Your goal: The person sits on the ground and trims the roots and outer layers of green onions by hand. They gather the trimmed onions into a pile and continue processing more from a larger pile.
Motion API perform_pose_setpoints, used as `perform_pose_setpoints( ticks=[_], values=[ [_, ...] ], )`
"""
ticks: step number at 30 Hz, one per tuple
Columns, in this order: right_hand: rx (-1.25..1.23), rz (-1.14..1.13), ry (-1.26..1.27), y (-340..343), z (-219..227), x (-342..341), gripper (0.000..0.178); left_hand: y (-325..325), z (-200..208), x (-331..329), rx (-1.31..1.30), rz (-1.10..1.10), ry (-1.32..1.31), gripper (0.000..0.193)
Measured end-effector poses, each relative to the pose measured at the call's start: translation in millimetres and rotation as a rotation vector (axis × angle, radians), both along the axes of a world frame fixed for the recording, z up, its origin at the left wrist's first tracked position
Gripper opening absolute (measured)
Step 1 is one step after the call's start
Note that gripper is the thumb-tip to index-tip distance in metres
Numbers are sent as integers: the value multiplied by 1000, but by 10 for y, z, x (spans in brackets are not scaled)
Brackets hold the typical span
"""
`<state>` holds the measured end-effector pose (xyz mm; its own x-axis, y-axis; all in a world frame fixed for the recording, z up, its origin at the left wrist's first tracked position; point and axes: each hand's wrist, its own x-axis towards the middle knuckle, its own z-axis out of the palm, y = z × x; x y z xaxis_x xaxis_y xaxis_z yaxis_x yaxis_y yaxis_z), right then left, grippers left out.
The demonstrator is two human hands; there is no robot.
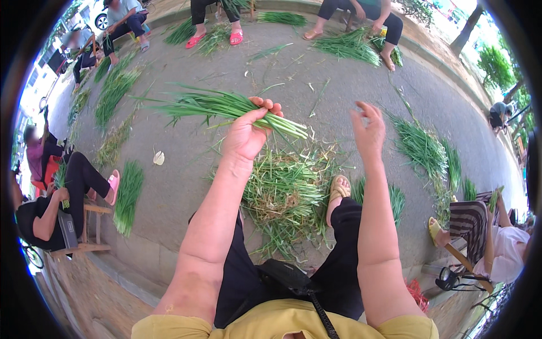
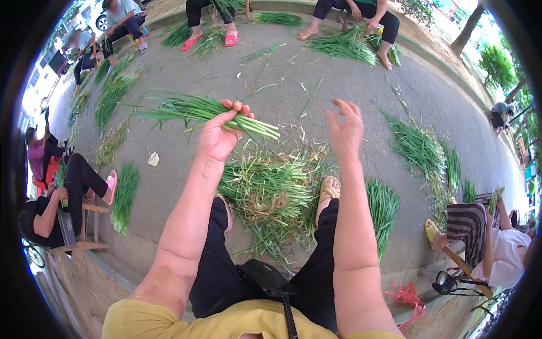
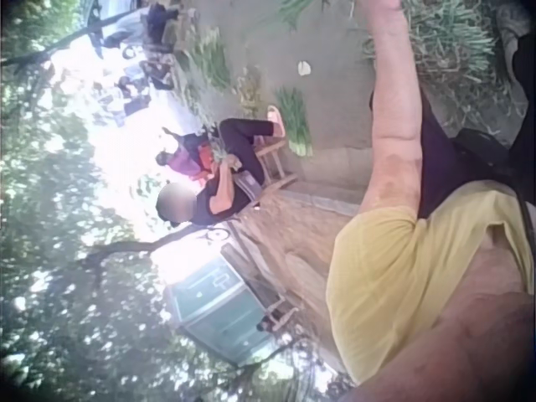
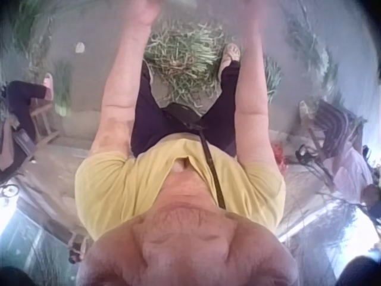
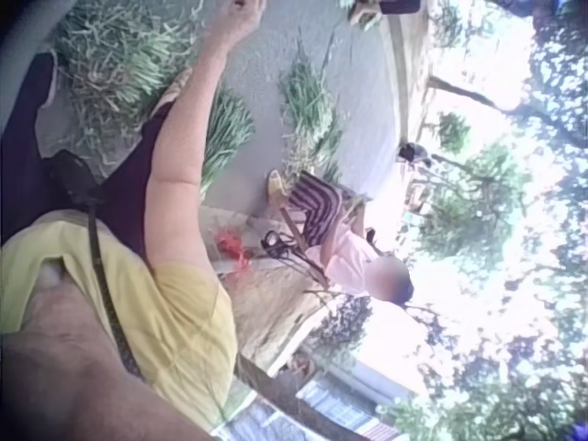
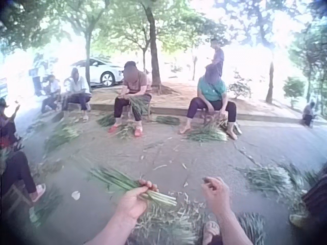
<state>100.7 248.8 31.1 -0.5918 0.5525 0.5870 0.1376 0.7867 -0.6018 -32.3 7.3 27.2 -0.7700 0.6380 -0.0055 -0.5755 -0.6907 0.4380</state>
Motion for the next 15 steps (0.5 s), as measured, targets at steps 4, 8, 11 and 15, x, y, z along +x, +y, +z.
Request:
perform_pose_setpoints(
  ticks=[4,8,11,15],
  values=[
    [-319,429,34,-679,68,-51,17,110,-40,16,-90,73,-28,19],
    [-287,531,-203,-1108,7,-82,21,164,-6,76,-114,120,-17,19],
    [-261,512,-349,-1211,-84,-136,25,182,-16,105,-98,116,43,22],
    [-429,536,-295,-1287,-193,-194,21,200,-12,149,-110,82,116,28]
  ],
)
